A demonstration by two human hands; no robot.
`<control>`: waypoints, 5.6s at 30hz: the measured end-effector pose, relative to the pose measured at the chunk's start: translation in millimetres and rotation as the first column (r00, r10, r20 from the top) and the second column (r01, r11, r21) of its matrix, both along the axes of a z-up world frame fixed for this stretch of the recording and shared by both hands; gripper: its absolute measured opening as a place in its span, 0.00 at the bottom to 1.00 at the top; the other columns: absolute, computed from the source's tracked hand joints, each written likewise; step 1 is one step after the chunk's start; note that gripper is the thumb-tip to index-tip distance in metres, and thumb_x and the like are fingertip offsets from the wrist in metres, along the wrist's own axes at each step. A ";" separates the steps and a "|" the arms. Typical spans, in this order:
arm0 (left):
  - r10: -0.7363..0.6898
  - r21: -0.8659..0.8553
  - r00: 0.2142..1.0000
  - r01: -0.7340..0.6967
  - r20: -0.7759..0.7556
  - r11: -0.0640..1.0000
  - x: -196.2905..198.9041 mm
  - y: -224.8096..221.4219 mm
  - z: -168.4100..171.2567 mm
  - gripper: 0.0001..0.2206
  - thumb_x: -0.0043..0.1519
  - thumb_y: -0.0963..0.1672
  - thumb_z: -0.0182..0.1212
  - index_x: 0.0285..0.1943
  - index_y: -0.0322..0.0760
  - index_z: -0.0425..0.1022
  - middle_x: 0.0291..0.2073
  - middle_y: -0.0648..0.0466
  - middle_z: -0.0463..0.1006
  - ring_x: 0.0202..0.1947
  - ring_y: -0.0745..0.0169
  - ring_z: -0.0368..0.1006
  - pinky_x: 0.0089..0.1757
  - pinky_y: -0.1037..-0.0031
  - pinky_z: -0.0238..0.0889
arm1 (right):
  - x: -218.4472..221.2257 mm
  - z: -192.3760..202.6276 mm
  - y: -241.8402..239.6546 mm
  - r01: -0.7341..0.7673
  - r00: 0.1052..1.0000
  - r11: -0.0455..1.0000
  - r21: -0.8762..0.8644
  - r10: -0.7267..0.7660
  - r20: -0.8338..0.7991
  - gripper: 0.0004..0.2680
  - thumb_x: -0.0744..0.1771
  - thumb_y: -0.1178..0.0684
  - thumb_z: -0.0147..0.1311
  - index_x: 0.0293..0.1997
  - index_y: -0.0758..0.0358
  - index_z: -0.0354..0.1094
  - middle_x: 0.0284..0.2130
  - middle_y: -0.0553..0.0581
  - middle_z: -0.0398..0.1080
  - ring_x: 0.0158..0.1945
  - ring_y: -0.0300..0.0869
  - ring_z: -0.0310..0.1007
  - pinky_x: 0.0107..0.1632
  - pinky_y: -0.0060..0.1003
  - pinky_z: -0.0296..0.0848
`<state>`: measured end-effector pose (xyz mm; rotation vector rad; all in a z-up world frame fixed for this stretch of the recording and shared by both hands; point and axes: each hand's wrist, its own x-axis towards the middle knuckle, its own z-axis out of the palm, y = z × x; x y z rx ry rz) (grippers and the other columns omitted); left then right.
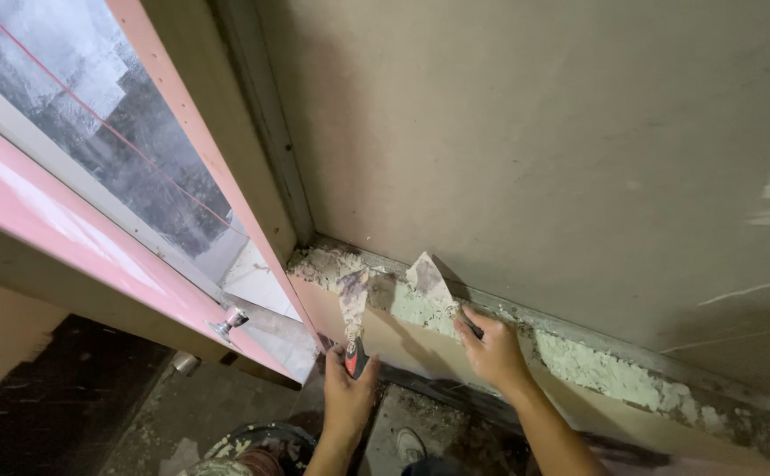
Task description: The person scrapes and applies plaster along a wall ledge using putty knives, stirs the plaster compound in a bucket, and spreads more plaster along the wall edge.
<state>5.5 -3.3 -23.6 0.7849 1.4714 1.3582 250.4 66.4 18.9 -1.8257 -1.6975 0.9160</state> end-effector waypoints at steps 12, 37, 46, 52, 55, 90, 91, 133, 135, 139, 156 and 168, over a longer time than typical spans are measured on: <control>-0.246 -0.087 0.870 0.311 0.428 0.947 -5.3 -7.3 31.9 0.12 0.70 0.43 0.46 0.57 0.33 0.71 0.27 0.54 0.71 0.20 0.69 0.65 0.23 0.76 0.58 | 4.1 19.7 -29.4 0.056 0.939 0.997 0.059 -0.032 -0.343 0.18 0.67 0.52 0.55 0.63 0.68 0.67 0.26 0.56 0.77 0.17 0.36 0.68 0.19 0.33 0.70; -0.337 -0.120 0.899 0.381 0.280 0.917 29.3 6.5 4.8 0.08 0.69 0.41 0.47 0.52 0.32 0.69 0.21 0.60 0.66 0.16 0.73 0.58 0.20 0.78 0.54 | -14.9 29.2 -68.0 -0.212 0.971 0.863 0.458 0.132 0.201 0.17 0.63 0.60 0.60 0.59 0.66 0.72 0.37 0.64 0.74 0.27 0.44 0.75 0.27 0.36 0.75; -0.359 -0.077 0.931 0.363 0.058 0.929 24.2 20.4 -27.1 0.10 0.70 0.42 0.46 0.52 0.32 0.71 0.27 0.62 0.68 0.25 0.76 0.60 0.27 0.79 0.56 | 12.2 -43.1 -57.5 0.068 0.974 0.952 0.297 0.001 -0.225 0.14 0.70 0.53 0.53 0.60 0.69 0.71 0.24 0.57 0.77 0.20 0.36 0.70 0.21 0.32 0.68; -0.282 -0.042 0.872 0.290 -0.401 0.956 13.2 22.1 2.8 0.11 0.70 0.43 0.48 0.51 0.30 0.72 0.25 0.56 0.73 0.24 0.71 0.66 0.29 0.77 0.62 | 35.0 -27.9 -47.8 0.167 0.895 0.980 0.105 -0.106 -0.432 0.19 0.69 0.53 0.53 0.66 0.73 0.60 0.29 0.54 0.78 0.23 0.33 0.69 0.25 0.29 0.71; -0.274 -0.100 0.891 0.255 -0.362 0.962 7.9 17.8 6.7 0.11 0.70 0.44 0.49 0.53 0.30 0.73 0.23 0.53 0.72 0.23 0.69 0.64 0.27 0.74 0.61 | 34.3 -8.5 -44.6 0.132 0.901 0.989 0.063 -0.093 -0.424 0.18 0.69 0.54 0.51 0.67 0.73 0.63 0.28 0.54 0.76 0.23 0.32 0.67 0.27 0.30 0.70; -0.098 0.017 0.511 0.215 -0.854 0.976 20.6 9.1 14.1 0.10 0.61 0.45 0.62 0.45 0.36 0.69 0.39 0.44 0.76 0.33 0.34 0.75 0.30 0.54 0.68 | -11.9 50.7 -67.4 -0.039 0.598 0.771 -0.635 -0.492 -0.633 0.16 0.72 0.48 0.40 0.57 0.70 0.68 0.18 0.54 0.68 0.11 0.34 0.56 0.12 0.31 0.55; -0.157 -0.049 0.543 0.207 -0.825 0.977 19.8 11.2 18.5 0.11 0.60 0.45 0.63 0.45 0.34 0.69 0.40 0.44 0.77 0.31 0.35 0.75 0.30 0.54 0.68 | -11.3 50.2 -71.8 0.026 0.673 0.785 -0.619 -0.471 -0.570 0.16 0.72 0.47 0.40 0.57 0.72 0.67 0.19 0.56 0.69 0.12 0.37 0.59 0.12 0.33 0.58; -0.252 -0.305 0.895 0.373 0.369 0.876 -23.9 -19.2 -7.1 0.20 0.71 0.50 0.40 0.42 0.31 0.74 0.20 0.51 0.72 0.11 0.65 0.62 0.15 0.73 0.52 | 17.5 -0.3 2.9 -0.234 0.972 0.932 0.279 0.215 0.095 0.15 0.68 0.51 0.55 0.57 0.73 0.71 0.37 0.70 0.78 0.36 0.51 0.80 0.40 0.43 0.76; -0.249 -0.338 0.903 0.370 0.349 0.865 -25.8 -21.5 -9.1 0.21 0.72 0.51 0.40 0.42 0.31 0.74 0.19 0.50 0.70 0.11 0.64 0.62 0.15 0.73 0.52 | 14.3 7.4 9.4 -0.264 0.955 0.945 0.194 0.227 0.193 0.15 0.68 0.51 0.55 0.58 0.70 0.72 0.33 0.69 0.79 0.35 0.52 0.80 0.42 0.43 0.76; -0.217 -0.327 0.910 0.337 0.353 0.883 -27.1 -26.8 -12.1 0.20 0.70 0.50 0.39 0.39 0.30 0.73 0.19 0.54 0.71 0.10 0.64 0.63 0.15 0.72 0.52 | 8.4 26.0 12.5 -0.278 0.943 0.924 0.264 0.211 0.258 0.14 0.67 0.51 0.56 0.55 0.69 0.73 0.42 0.69 0.78 0.39 0.53 0.81 0.42 0.44 0.78; -0.258 -0.282 0.902 0.362 0.346 0.888 -19.7 -19.7 7.0 0.20 0.72 0.51 0.41 0.36 0.34 0.71 0.15 0.54 0.69 0.10 0.67 0.61 0.16 0.74 0.54 | -2.1 72.0 13.3 -0.145 0.914 0.988 -0.061 0.157 0.373 0.14 0.67 0.47 0.57 0.56 0.59 0.74 0.10 0.63 0.70 0.11 0.45 0.61 0.21 0.42 0.64; -0.194 -0.330 0.911 0.321 0.364 0.888 -15.4 -19.7 4.9 0.19 0.71 0.51 0.39 0.42 0.34 0.72 0.22 0.54 0.72 0.11 0.68 0.62 0.15 0.74 0.53 | 15.2 66.7 26.1 -0.030 0.966 0.979 -0.201 0.080 0.245 0.12 0.66 0.48 0.57 0.53 0.55 0.78 0.22 0.52 0.81 0.13 0.34 0.62 0.19 0.35 0.62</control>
